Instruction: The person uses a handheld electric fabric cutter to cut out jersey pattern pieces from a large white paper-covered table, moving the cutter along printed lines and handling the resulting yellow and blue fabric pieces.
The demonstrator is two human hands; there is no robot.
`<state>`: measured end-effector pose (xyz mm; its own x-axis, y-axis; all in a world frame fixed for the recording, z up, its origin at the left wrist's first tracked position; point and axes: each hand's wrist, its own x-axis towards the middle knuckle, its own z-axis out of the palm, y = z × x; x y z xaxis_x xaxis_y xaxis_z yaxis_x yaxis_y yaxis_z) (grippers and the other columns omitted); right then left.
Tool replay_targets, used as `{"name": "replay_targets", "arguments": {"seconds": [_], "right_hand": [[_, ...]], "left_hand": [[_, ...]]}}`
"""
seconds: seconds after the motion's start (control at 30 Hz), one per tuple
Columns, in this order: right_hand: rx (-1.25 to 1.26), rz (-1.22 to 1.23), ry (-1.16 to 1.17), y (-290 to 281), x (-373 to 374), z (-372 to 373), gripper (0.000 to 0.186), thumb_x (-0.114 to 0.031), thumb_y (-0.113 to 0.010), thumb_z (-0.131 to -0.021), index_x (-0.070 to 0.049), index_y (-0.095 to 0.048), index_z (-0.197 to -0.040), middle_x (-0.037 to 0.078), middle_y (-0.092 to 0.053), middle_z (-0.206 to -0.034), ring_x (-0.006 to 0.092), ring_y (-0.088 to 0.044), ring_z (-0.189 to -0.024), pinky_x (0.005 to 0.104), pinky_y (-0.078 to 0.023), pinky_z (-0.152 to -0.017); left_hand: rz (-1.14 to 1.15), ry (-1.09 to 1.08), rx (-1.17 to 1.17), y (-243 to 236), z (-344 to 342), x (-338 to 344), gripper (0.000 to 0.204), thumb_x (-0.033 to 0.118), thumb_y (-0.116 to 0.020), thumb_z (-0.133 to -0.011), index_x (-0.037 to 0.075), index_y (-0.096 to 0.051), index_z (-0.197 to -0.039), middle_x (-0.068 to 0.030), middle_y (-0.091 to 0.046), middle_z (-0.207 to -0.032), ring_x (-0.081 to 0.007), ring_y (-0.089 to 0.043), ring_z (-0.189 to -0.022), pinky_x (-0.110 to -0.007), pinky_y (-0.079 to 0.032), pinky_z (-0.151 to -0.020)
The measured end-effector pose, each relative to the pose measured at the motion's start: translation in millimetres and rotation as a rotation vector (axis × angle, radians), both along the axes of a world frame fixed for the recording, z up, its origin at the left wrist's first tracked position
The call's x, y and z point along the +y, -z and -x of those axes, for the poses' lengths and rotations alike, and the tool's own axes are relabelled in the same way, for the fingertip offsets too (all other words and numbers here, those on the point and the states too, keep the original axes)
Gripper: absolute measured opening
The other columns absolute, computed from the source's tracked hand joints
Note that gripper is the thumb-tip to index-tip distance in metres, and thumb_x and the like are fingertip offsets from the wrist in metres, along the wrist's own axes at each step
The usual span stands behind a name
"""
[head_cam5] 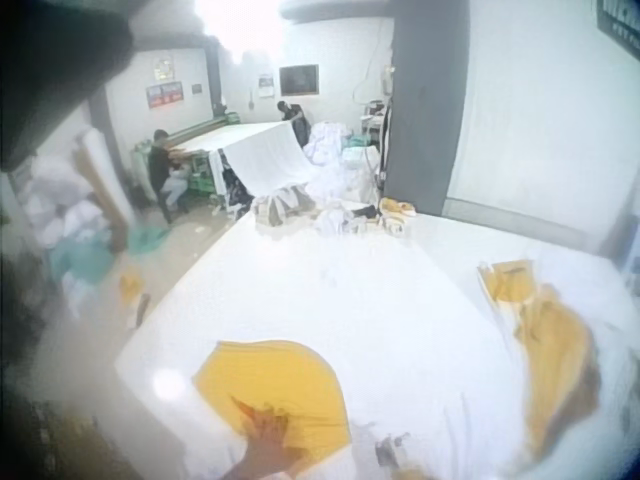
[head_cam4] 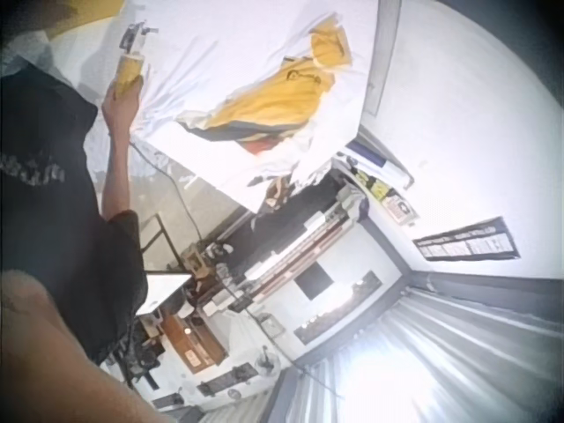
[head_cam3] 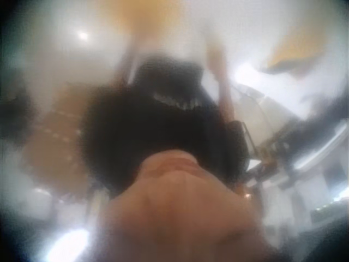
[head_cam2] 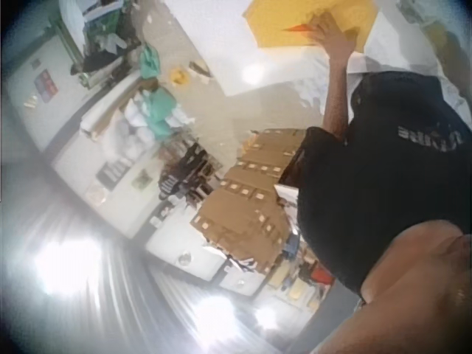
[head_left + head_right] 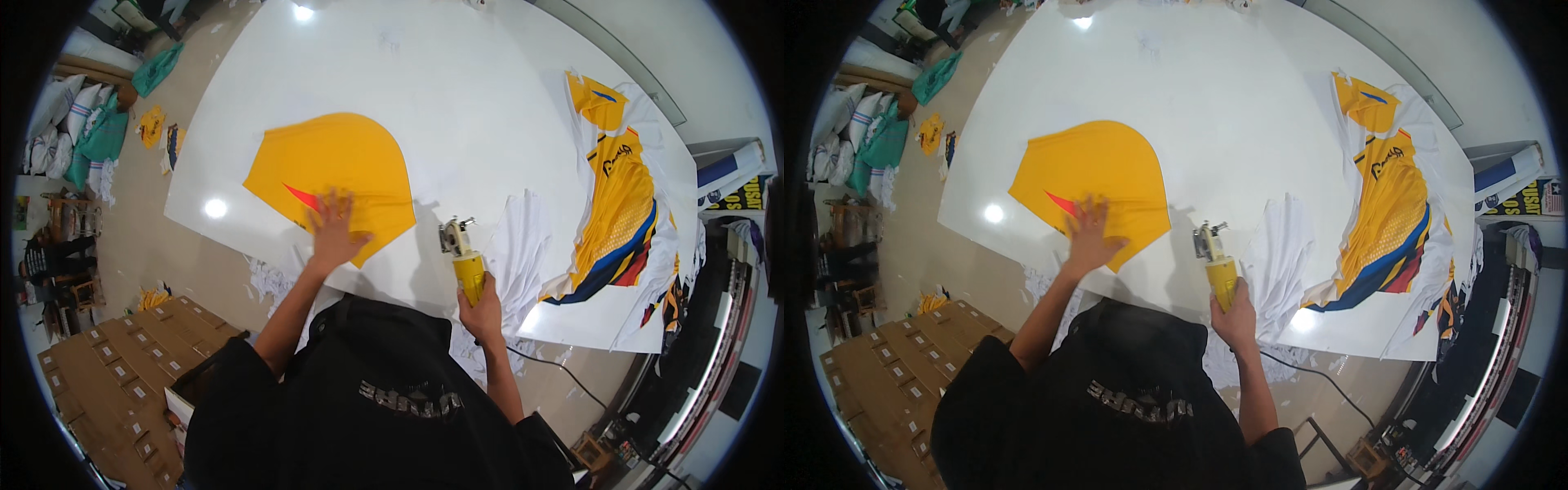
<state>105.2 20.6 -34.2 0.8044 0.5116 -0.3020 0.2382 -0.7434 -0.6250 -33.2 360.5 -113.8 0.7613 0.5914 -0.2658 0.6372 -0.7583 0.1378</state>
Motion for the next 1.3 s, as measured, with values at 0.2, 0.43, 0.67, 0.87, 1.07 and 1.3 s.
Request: {"name": "replay_targets", "arguments": {"seconds": [0.2,0.43,0.67,0.87,1.07,1.3], "right_hand": [[0.008,0.098,-0.173,-4,-8,40,0.068,-0.026,-0.073,-0.096,0.003,-0.039,-0.147,0.032,-0.062,-0.127,0.0538,-0.067,-0.107,0.0582,-0.056,-0.087],[-0.058,0.085,-0.18,-1,9,62,0.056,-0.023,-0.071,-0.097,0.003,-0.041,-0.137,0.029,-0.059,-0.121,0.054,-0.063,-0.105,0.0584,-0.055,-0.085],[-0.076,0.074,-0.201,1,26,65,0.057,-0.023,-0.069,-0.098,0.007,-0.04,-0.135,0.035,-0.059,-0.118,0.0561,-0.063,-0.105,0.0586,-0.054,-0.086],[-0.072,0.082,-0.205,3,29,68,0.061,-0.024,-0.07,-0.098,0.009,-0.038,-0.138,0.037,-0.059,-0.12,0.0574,-0.062,-0.106,0.0583,-0.054,-0.087],[-0.057,0.084,-0.196,6,41,69,0.067,-0.024,-0.071,-0.097,0.01,-0.036,-0.143,0.039,-0.059,-0.124,0.0585,-0.063,-0.108,0.0579,-0.054,-0.09],[-0.092,0.074,-0.162,5,67,69,0.066,-0.022,-0.071,-0.097,0.01,-0.037,-0.143,0.041,-0.059,-0.124,0.0592,-0.063,-0.109,0.0573,-0.054,-0.09]], "left_hand": [[0.183,-0.078,-0.058,8,51,-28,0.124,0.079,-0.071,-0.079,0.017,-0.018,-0.172,-0.026,0.004,-0.178,-0.0556,0.009,-0.161,-0.084,0.0,-0.116],[0.15,-0.128,-0.028,-1,66,-38,0.127,0.075,-0.078,-0.075,0.018,-0.019,-0.172,-0.0257,0.002,-0.178,-0.057,0.004,-0.16,-0.086,-0.003,-0.114],[0.136,-0.137,-0.023,-6,70,-34,0.133,0.073,-0.082,-0.069,0.018,-0.018,-0.172,-0.0256,-0.001,-0.177,-0.0576,0.002,-0.16,-0.086,-0.006,-0.115],[0.142,-0.144,-0.017,-8,72,-30,0.137,0.072,-0.085,-0.066,0.017,-0.018,-0.172,-0.0278,-0.001,-0.177,-0.0587,0.002,-0.159,-0.085,-0.008,-0.115],[0.162,-0.139,-0.005,-10,72,-29,0.137,0.07,-0.086,-0.066,0.016,-0.018,-0.172,-0.0287,-0.002,-0.176,-0.0594,0.001,-0.159,-0.085,-0.009,-0.116],[0.162,-0.136,-0.029,-14,74,-26,0.135,0.068,-0.087,-0.066,0.015,-0.021,-0.171,-0.0295,-0.005,-0.176,-0.0608,-0.005,-0.158,-0.085,-0.012,-0.116]]}}
